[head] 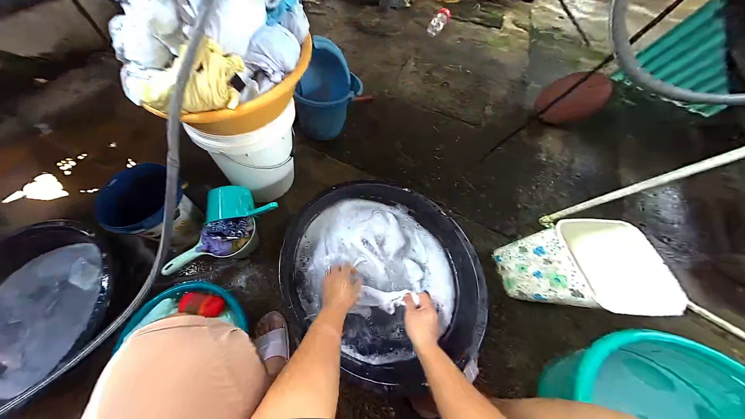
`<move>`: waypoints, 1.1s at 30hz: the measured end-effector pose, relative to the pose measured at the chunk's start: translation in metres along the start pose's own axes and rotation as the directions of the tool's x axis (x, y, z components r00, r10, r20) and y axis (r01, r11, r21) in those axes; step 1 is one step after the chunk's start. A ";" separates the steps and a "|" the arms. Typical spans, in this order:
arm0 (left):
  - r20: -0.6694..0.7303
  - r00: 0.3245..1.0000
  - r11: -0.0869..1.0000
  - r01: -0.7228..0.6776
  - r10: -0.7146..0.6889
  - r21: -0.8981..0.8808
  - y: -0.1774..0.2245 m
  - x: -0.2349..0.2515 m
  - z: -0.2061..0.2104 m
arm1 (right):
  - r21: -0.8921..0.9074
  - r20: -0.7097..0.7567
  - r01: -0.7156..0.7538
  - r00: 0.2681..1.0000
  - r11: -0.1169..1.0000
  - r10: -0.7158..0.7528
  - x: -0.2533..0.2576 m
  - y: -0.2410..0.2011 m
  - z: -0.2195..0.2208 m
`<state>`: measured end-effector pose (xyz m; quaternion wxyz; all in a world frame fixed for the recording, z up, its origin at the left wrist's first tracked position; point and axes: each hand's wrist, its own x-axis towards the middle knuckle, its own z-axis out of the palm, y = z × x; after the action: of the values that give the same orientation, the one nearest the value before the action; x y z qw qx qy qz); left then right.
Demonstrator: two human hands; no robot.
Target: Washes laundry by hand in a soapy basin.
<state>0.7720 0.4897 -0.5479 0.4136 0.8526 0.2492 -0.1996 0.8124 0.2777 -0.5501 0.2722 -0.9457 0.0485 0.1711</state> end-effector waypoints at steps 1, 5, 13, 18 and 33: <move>0.108 0.994 0.996 -0.016 0.006 0.092 -0.014 0.000 0.021 | -0.112 0.121 0.061 0.992 0.992 -0.047 -0.001 0.007 0.015; 0.301 0.953 0.976 -0.023 -0.043 0.215 -0.025 -0.021 0.060 | -0.464 0.587 0.314 0.810 0.828 0.022 -0.009 0.018 0.054; 0.016 0.995 0.743 0.088 -0.103 -0.664 -0.004 0.001 0.031 | 0.550 -0.032 0.377 0.901 0.745 -0.432 -0.041 -0.129 0.036; -0.156 0.974 0.651 -0.011 -0.165 -0.759 0.043 0.004 -0.043 | 0.135 -0.181 0.470 0.877 0.872 -0.445 0.031 -0.110 0.023; 0.017 0.979 0.498 0.118 -0.202 -0.859 0.012 0.018 0.006 | 0.182 0.100 0.178 0.975 0.967 -0.199 -0.004 -0.054 0.044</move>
<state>0.7923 0.4835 -0.5541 0.7482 0.5188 0.4103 -0.0516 0.8057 0.3471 -0.5563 0.3700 -0.9073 -0.0434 0.1950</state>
